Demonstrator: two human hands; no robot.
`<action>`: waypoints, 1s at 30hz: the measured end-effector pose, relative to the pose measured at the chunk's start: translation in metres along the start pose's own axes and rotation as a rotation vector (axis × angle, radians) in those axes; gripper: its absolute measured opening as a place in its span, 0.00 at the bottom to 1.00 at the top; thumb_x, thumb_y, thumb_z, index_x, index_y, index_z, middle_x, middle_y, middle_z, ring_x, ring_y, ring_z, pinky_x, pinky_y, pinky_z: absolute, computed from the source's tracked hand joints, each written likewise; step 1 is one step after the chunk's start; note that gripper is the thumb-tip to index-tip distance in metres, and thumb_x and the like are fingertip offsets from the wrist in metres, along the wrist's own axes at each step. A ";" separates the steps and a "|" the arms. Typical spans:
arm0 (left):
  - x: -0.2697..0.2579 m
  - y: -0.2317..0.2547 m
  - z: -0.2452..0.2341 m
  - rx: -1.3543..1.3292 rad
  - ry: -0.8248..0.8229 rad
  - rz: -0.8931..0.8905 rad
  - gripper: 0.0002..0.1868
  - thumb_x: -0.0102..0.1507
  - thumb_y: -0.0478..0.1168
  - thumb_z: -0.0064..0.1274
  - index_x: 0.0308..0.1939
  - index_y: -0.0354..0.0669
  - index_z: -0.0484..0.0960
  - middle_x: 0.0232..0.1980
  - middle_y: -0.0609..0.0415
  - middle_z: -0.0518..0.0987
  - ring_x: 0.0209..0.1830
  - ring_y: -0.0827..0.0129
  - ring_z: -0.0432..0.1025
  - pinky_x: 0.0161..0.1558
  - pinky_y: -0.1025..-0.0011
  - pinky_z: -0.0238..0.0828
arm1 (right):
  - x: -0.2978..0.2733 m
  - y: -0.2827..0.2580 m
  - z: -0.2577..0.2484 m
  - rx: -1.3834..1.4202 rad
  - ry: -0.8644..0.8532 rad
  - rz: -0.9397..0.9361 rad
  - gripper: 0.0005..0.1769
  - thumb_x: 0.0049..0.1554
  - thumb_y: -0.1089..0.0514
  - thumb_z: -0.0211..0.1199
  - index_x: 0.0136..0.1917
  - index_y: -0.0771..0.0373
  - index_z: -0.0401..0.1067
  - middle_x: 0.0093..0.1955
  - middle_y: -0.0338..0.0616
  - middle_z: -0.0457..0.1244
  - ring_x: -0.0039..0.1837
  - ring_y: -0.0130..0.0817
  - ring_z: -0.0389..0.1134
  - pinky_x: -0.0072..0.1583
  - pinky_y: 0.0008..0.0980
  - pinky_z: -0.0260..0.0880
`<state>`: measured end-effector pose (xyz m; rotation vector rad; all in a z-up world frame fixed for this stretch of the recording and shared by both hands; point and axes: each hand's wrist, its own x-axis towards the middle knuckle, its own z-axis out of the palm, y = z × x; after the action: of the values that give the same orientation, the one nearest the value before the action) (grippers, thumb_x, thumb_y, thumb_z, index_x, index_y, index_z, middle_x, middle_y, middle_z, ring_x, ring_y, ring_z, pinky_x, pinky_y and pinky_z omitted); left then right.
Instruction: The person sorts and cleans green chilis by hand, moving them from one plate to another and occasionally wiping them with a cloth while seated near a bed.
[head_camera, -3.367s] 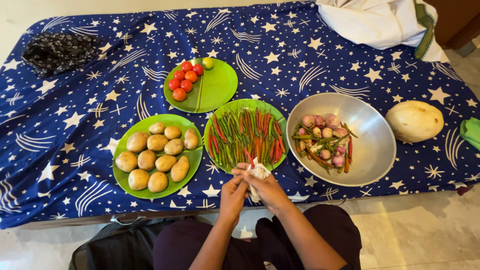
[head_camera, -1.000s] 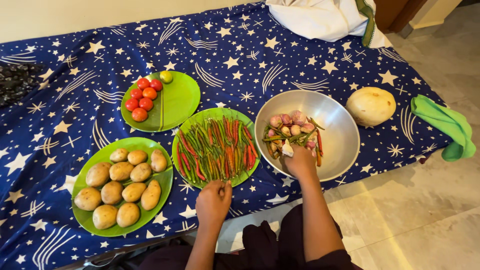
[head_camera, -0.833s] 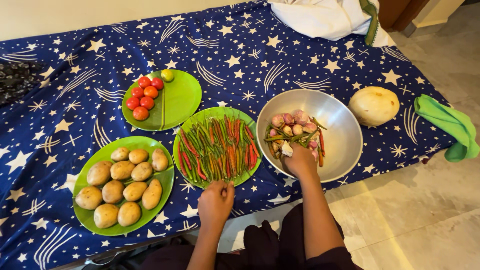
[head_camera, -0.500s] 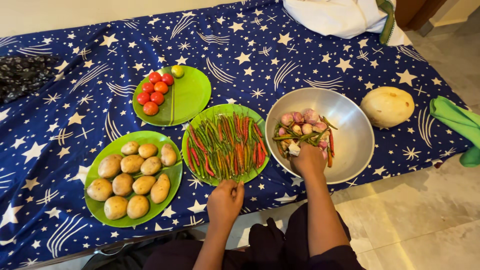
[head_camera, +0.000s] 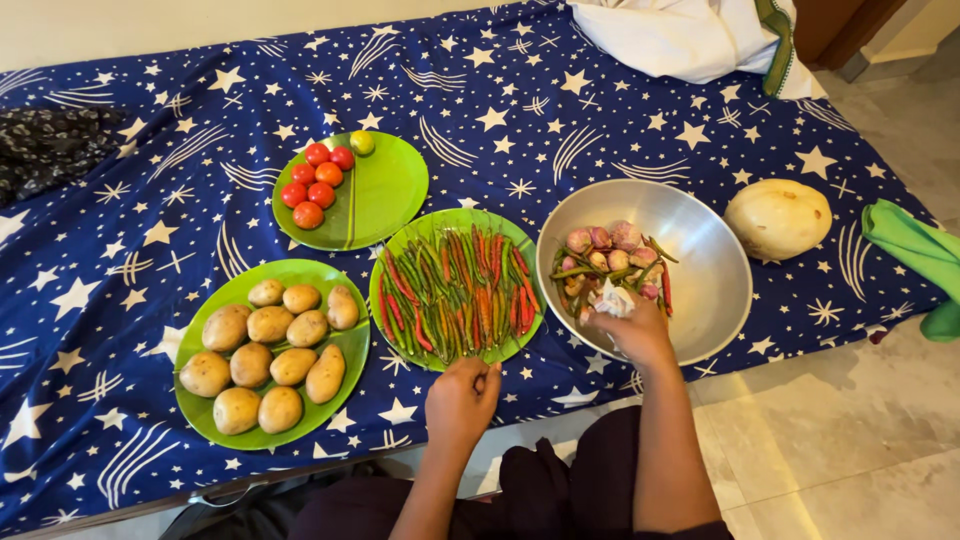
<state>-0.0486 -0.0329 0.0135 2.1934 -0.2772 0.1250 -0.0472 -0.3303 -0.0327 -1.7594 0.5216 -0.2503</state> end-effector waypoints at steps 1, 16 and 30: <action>0.000 0.001 0.001 -0.016 0.001 0.005 0.14 0.59 0.45 0.62 0.25 0.41 0.80 0.26 0.51 0.77 0.22 0.54 0.73 0.26 0.59 0.68 | -0.006 -0.006 -0.002 0.055 0.002 -0.007 0.19 0.45 0.63 0.76 0.50 0.66 0.77 0.43 0.39 0.70 0.43 0.28 0.70 0.45 0.30 0.70; -0.003 0.001 0.004 -0.688 -0.136 0.058 0.14 0.66 0.36 0.56 0.55 0.36 0.83 0.46 0.55 0.78 0.37 0.79 0.66 0.37 0.79 0.62 | -0.066 -0.067 0.066 0.058 -0.362 -0.211 0.14 0.46 0.59 0.78 0.43 0.61 0.76 0.39 0.32 0.67 0.42 0.19 0.66 0.45 0.23 0.68; 0.000 -0.039 0.029 -0.872 -0.082 -0.181 0.08 0.66 0.34 0.57 0.46 0.32 0.84 0.47 0.54 0.78 0.42 0.78 0.72 0.45 0.79 0.69 | -0.078 -0.066 0.086 0.131 -0.488 -0.169 0.15 0.51 0.64 0.73 0.51 0.63 0.73 0.45 0.35 0.70 0.49 0.22 0.68 0.52 0.24 0.69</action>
<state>-0.0393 -0.0336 -0.0344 1.3456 -0.1350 -0.1648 -0.0637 -0.2075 0.0166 -1.6618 0.0041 0.0323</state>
